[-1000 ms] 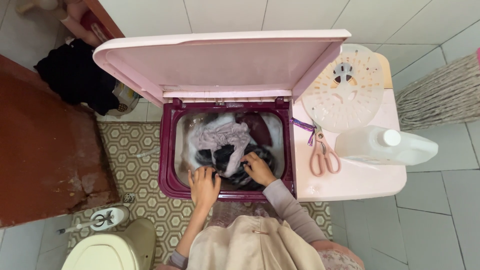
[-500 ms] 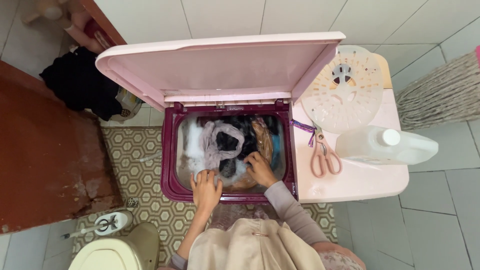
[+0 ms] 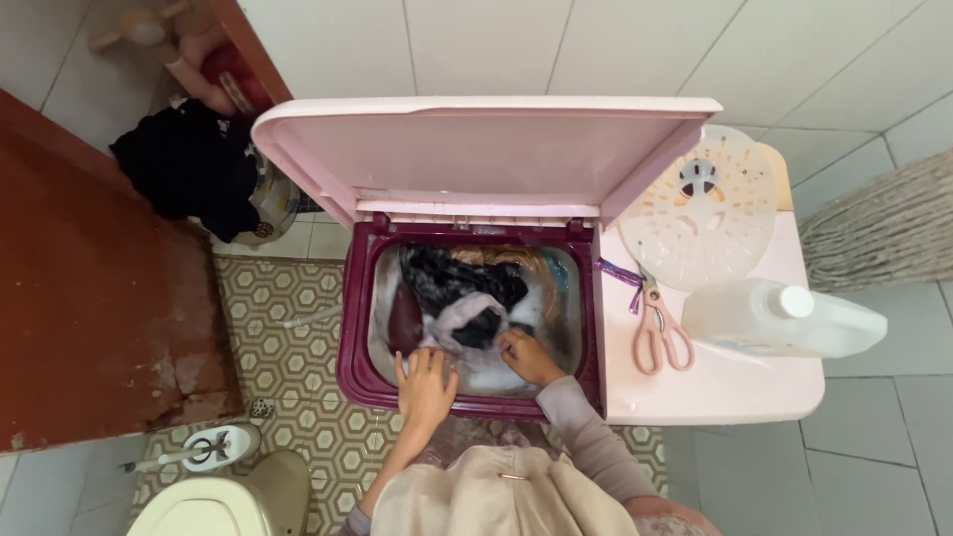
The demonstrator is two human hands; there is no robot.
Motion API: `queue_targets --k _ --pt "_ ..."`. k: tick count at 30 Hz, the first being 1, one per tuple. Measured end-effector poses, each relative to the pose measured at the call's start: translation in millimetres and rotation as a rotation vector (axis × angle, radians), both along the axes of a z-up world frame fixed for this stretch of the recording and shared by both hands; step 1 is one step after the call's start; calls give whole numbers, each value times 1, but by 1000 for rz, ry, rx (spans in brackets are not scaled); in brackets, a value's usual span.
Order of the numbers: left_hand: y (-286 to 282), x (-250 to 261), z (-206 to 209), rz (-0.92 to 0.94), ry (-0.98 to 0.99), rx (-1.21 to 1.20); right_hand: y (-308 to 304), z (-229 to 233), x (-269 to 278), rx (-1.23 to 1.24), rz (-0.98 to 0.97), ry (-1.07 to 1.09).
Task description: Hand-washing clothes inside a small portable washing machine by scrubbing and stirring them in soapy water.
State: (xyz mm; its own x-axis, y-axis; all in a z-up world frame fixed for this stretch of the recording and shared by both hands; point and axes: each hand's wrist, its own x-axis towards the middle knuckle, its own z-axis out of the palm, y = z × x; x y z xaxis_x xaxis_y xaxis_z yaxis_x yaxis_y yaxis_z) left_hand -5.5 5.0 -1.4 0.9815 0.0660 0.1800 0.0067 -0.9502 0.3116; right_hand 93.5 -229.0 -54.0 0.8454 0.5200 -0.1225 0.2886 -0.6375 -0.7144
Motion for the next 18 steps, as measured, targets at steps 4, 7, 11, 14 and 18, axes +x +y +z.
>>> queue_targets --k 4,7,11,14,18 --pt "1 2 4 -12 77 -25 -8 -11 5 -47 -87 1" --pt "5 9 5 -35 215 -43 -13 -10 9 -142 -276 -71" --pt "11 26 4 -80 349 -46 -15 3 6 -202 -548 -124" --pt "15 45 3 -94 347 -64 -8 28 4 -215 -595 -212" --pt "17 76 5 -130 346 -50 2 39 -1 -158 -550 -160"
